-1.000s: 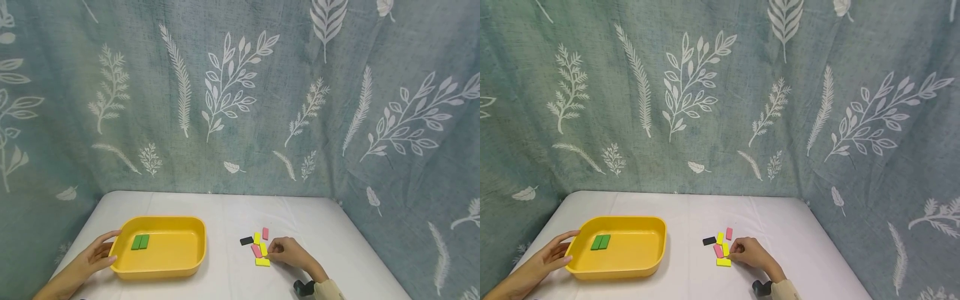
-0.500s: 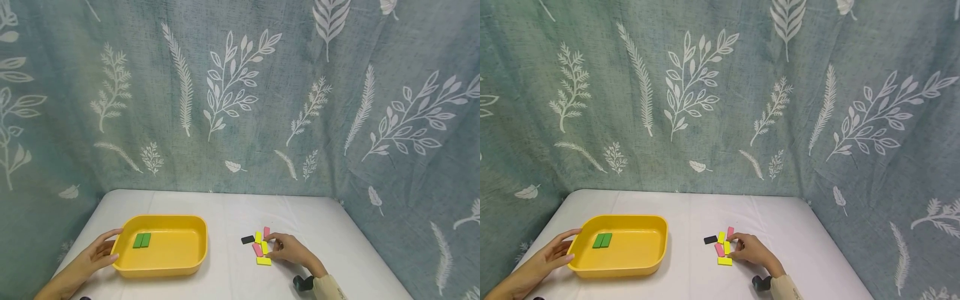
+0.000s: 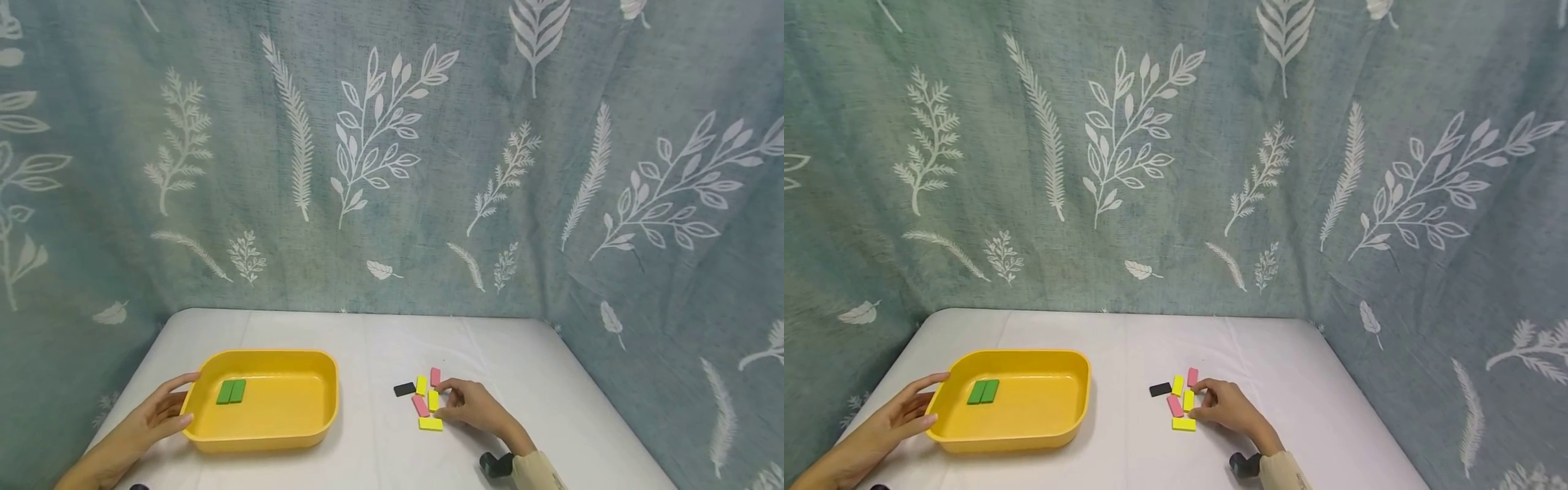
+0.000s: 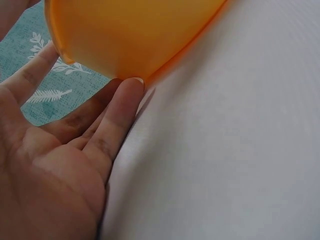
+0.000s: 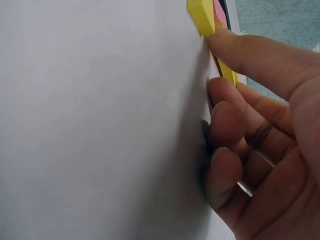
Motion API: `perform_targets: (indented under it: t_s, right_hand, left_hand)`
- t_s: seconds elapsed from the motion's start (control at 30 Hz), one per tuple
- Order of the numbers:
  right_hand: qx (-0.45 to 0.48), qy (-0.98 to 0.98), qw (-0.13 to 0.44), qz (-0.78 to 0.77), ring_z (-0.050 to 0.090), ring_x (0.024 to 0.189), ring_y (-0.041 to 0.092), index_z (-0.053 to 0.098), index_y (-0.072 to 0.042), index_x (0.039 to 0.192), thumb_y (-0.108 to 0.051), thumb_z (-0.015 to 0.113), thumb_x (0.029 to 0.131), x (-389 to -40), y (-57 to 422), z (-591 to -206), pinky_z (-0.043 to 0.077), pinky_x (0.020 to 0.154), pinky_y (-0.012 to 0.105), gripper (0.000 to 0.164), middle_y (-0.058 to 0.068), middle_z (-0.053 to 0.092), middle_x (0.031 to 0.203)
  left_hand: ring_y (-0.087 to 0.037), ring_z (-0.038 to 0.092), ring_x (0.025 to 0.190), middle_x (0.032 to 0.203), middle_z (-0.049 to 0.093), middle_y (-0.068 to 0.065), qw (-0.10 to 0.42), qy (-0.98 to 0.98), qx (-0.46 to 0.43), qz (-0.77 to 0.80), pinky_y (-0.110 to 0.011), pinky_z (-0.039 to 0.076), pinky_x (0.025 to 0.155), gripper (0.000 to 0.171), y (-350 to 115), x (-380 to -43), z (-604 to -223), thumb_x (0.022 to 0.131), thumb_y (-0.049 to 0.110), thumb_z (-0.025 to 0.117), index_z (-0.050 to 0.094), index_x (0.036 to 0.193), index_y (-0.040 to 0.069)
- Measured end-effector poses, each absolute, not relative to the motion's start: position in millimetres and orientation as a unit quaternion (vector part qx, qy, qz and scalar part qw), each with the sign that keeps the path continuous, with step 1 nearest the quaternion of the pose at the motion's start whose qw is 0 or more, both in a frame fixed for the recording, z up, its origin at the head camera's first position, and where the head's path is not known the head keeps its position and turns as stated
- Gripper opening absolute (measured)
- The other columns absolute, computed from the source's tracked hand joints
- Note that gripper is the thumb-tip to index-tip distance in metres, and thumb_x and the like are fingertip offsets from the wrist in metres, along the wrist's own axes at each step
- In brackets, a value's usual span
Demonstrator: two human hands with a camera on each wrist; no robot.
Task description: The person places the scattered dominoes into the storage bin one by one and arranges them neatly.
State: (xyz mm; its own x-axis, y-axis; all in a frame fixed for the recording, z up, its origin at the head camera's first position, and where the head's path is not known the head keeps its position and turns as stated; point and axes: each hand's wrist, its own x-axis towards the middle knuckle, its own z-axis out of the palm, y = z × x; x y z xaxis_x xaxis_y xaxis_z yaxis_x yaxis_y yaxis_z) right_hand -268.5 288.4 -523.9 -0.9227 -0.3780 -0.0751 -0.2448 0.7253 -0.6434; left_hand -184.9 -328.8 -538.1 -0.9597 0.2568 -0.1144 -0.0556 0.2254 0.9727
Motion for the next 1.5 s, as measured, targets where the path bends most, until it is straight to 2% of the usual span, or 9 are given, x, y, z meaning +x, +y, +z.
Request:
perform_targets:
  t_s: [0.57, 0.9, 0.97, 1.17, 1.27, 1.5]
  right_hand:
    - [-0.177, 0.927, 0.024, -0.331, 0.049, 0.055, 0.008, 0.068, -0.012, 0.128, -0.031, 0.083, 0.088, -271, 279, -507, 0.04, 0.05, 0.023, 0.047, -0.006, 0.063, 0.076]
    - [-0.199, 0.919, 0.008, -0.342, 0.05, 0.06, 0.009, 0.067, -0.012, 0.125, -0.027, 0.082, 0.09, -271, 265, -496, 0.041, 0.053, 0.023, 0.041, -0.007, 0.062, 0.078]
    - [-0.205, 0.914, 0.011, -0.35, 0.051, 0.061, 0.009, 0.067, -0.012, 0.126, -0.026, 0.081, 0.09, -272, 261, -495, 0.042, 0.054, 0.023, 0.041, -0.006, 0.062, 0.078]
    - [-0.216, 0.91, 0.018, -0.353, 0.05, 0.062, 0.008, 0.067, -0.012, 0.127, -0.028, 0.082, 0.089, -272, 250, -491, 0.041, 0.056, 0.022, 0.043, -0.006, 0.063, 0.079]
    - [-0.222, 0.912, 0.014, -0.346, 0.05, 0.061, 0.008, 0.067, -0.013, 0.126, -0.03, 0.082, 0.089, -272, 245, -488, 0.041, 0.055, 0.023, 0.043, -0.007, 0.063, 0.078]
    - [-0.249, 0.906, 0.011, -0.343, 0.052, 0.06, 0.008, 0.066, -0.013, 0.129, -0.032, 0.081, 0.091, -275, 233, -479, 0.044, 0.056, 0.023, 0.045, -0.01, 0.066, 0.078]
  left_hand:
    - [-0.002, 0.054, 0.116, 0.156, 0.031, -0.03, 0.136, 0.771, 0.052, 0.619, -0.026, 0.051, 0.089, 0.072, -327, -185, -538, 0.106, 0.024, 0.059, 0.016, 0.163, 0.017]
    - [0.0, 0.055, 0.115, 0.156, 0.032, -0.03, 0.129, 0.767, 0.058, 0.626, -0.026, 0.051, 0.09, 0.071, -328, -186, -539, 0.106, 0.022, 0.059, 0.016, 0.163, 0.016]
    - [-0.007, 0.054, 0.12, 0.156, 0.032, -0.03, 0.132, 0.77, 0.053, 0.622, -0.028, 0.051, 0.091, 0.072, -328, -186, -539, 0.106, 0.023, 0.059, 0.016, 0.163, 0.016]
    - [-0.042, 0.041, 0.138, 0.157, 0.029, -0.033, 0.141, 0.785, 0.044, 0.602, -0.04, 0.049, 0.095, 0.073, -330, -184, -541, 0.106, 0.027, 0.059, 0.015, 0.163, 0.015]
    - [-0.039, 0.042, 0.137, 0.157, 0.028, -0.032, 0.141, 0.784, 0.048, 0.603, -0.037, 0.049, 0.094, 0.073, -329, -184, -540, 0.106, 0.026, 0.058, 0.014, 0.164, 0.016]
    - [-0.015, 0.051, 0.124, 0.156, 0.032, -0.029, 0.136, 0.778, 0.044, 0.612, -0.029, 0.051, 0.09, 0.074, -326, -186, -538, 0.105, 0.025, 0.061, 0.016, 0.163, 0.016]
